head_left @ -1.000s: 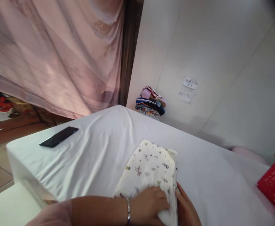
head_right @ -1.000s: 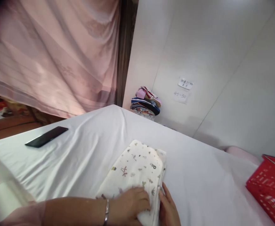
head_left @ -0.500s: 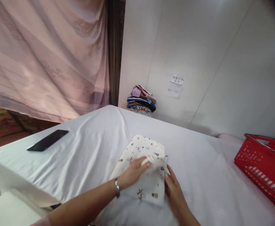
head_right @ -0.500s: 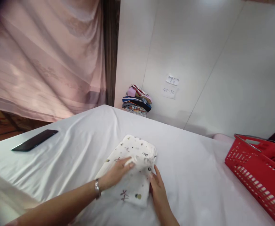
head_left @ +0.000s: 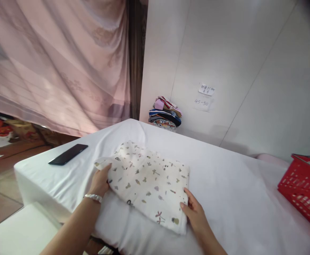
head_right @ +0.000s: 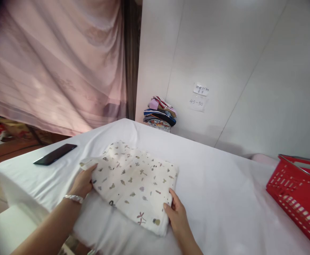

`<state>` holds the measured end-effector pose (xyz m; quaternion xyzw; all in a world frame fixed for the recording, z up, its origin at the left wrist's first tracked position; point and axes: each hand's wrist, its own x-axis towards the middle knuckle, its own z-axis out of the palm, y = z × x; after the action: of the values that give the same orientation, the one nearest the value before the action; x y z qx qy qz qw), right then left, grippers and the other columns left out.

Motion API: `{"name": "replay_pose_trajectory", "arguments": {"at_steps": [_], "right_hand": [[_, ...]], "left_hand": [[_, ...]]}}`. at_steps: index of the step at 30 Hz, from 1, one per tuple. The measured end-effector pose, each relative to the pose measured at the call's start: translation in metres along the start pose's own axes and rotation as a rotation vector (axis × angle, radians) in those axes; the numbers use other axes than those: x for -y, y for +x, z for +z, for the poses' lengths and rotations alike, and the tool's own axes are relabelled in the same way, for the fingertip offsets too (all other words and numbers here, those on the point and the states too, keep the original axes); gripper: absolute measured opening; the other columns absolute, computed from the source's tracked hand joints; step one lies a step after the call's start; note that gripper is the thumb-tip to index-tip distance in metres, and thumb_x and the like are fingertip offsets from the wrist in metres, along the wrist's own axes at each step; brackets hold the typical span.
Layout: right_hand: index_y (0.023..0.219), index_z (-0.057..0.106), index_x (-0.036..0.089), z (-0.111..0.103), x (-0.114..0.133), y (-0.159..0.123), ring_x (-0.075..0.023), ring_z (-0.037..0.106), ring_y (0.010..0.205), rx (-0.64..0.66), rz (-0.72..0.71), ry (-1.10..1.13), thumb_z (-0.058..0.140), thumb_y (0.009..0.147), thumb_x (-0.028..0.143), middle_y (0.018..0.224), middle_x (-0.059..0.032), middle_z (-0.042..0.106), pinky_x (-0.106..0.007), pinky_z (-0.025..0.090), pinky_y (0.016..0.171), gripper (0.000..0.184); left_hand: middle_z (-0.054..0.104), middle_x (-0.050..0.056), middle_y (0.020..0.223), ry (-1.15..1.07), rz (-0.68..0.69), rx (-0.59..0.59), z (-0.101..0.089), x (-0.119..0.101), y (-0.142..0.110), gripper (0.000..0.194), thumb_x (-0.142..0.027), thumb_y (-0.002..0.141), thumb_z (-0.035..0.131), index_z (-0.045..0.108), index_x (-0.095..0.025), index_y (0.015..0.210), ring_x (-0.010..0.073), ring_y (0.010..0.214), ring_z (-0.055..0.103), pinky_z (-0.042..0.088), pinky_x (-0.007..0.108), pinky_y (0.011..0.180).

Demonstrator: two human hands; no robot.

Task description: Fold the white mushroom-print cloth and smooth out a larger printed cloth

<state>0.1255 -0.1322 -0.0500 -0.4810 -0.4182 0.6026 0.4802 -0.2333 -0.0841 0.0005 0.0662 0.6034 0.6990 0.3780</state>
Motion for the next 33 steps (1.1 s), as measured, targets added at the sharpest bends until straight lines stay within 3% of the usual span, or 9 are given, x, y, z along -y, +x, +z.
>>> {"name": "replay_pose_trajectory", "arguments": {"at_steps": [3,6,11,13,15,18,23,28,33], "right_hand": [[0.115,0.056,0.018,-0.006,0.006,0.001,-0.0236,0.057,0.099,-0.007,0.022,0.014,0.074,0.06,0.036,0.108,-0.0077,0.063,-0.032,0.045,0.085,0.06],[0.106,0.061,0.017,-0.032,0.034,-0.001,-0.0225,0.061,0.084,-0.081,-0.006,-0.02,0.075,0.057,0.036,0.093,-0.0058,0.068,-0.031,0.048,0.075,0.054],[0.11,0.058,0.022,-0.125,0.092,-0.017,-0.0209,0.062,0.064,-0.5,-0.023,-0.073,0.077,0.049,0.039,0.085,-0.004,0.068,-0.028,0.049,0.053,0.065],[0.109,0.059,0.023,-0.16,0.097,-0.029,-0.0235,0.063,0.068,-0.565,0.007,-0.159,0.077,0.047,0.039,0.09,-0.006,0.068,-0.03,0.05,0.054,0.067],[0.104,0.062,0.022,-0.184,0.089,-0.041,-0.0261,0.064,0.068,-0.565,0.103,-0.297,0.076,0.044,0.04,0.082,-0.0066,0.068,-0.033,0.051,0.055,0.064],[0.105,0.062,0.021,-0.204,0.068,-0.05,-0.0269,0.064,0.07,-0.514,0.172,-0.495,0.072,0.048,0.045,0.075,-0.0056,0.068,-0.036,0.05,0.062,0.062],[0.117,0.055,0.014,-0.207,0.062,-0.022,-0.0252,0.061,0.077,-0.488,0.091,-0.839,0.064,0.056,0.05,0.077,-0.0046,0.067,-0.035,0.046,0.072,0.071],[0.118,0.054,0.009,-0.196,0.081,0.03,-0.0231,0.06,0.08,-0.429,0.044,-0.922,0.06,0.061,0.04,0.084,-0.0069,0.066,-0.033,0.043,0.077,0.065],[0.112,0.059,0.013,-0.186,0.093,0.078,-0.0245,0.059,0.086,-0.489,0.059,-0.944,0.064,0.059,0.028,0.088,-0.0087,0.066,-0.034,0.041,0.078,0.055]], "left_hand": [[0.065,0.005,0.08,-0.076,-0.037,0.005,0.007,-0.006,-0.008,0.022,-0.014,0.068,0.061,0.057,-0.018,0.089,0.0202,0.068,0.064,0.054,0.035,0.066],[0.065,0.006,0.082,-0.089,-0.049,0.079,0.008,-0.008,-0.028,0.023,-0.012,0.068,0.06,0.057,-0.017,0.091,0.0196,0.072,0.064,0.054,0.034,0.068],[0.067,0.008,0.087,0.256,-0.184,0.757,-0.018,0.016,-0.098,0.032,-0.028,0.069,0.065,0.06,-0.014,0.097,0.0207,0.077,0.062,0.051,0.029,0.064],[0.067,0.007,0.08,0.491,-0.275,0.986,-0.033,0.024,-0.116,0.038,-0.036,0.065,0.068,0.062,-0.014,0.095,0.0187,0.069,0.061,0.048,0.026,0.057],[0.066,0.004,0.07,0.697,-0.317,1.094,-0.044,0.026,-0.119,0.041,-0.045,0.065,0.066,0.063,-0.015,0.093,0.0165,0.06,0.059,0.045,0.024,0.052],[0.065,0.004,0.07,0.952,-0.089,1.069,-0.043,0.018,-0.1,0.042,-0.054,0.069,0.058,0.063,-0.017,0.089,0.0174,0.061,0.059,0.043,0.024,0.052],[0.065,0.006,0.088,1.287,0.585,0.679,-0.004,0.0,-0.066,0.048,-0.059,0.073,0.048,0.059,-0.021,0.099,0.0217,0.073,0.061,0.044,0.03,0.066],[0.056,0.009,0.117,1.344,0.871,0.777,0.05,0.02,-0.053,0.046,-0.053,0.079,0.04,0.057,-0.02,0.107,0.0236,0.092,0.059,0.043,0.033,0.077],[0.043,0.015,0.133,1.433,1.094,0.771,0.101,0.048,-0.038,0.049,-0.042,0.08,0.042,0.051,-0.014,0.119,0.029,0.121,0.039,0.031,0.042,0.097]]}}
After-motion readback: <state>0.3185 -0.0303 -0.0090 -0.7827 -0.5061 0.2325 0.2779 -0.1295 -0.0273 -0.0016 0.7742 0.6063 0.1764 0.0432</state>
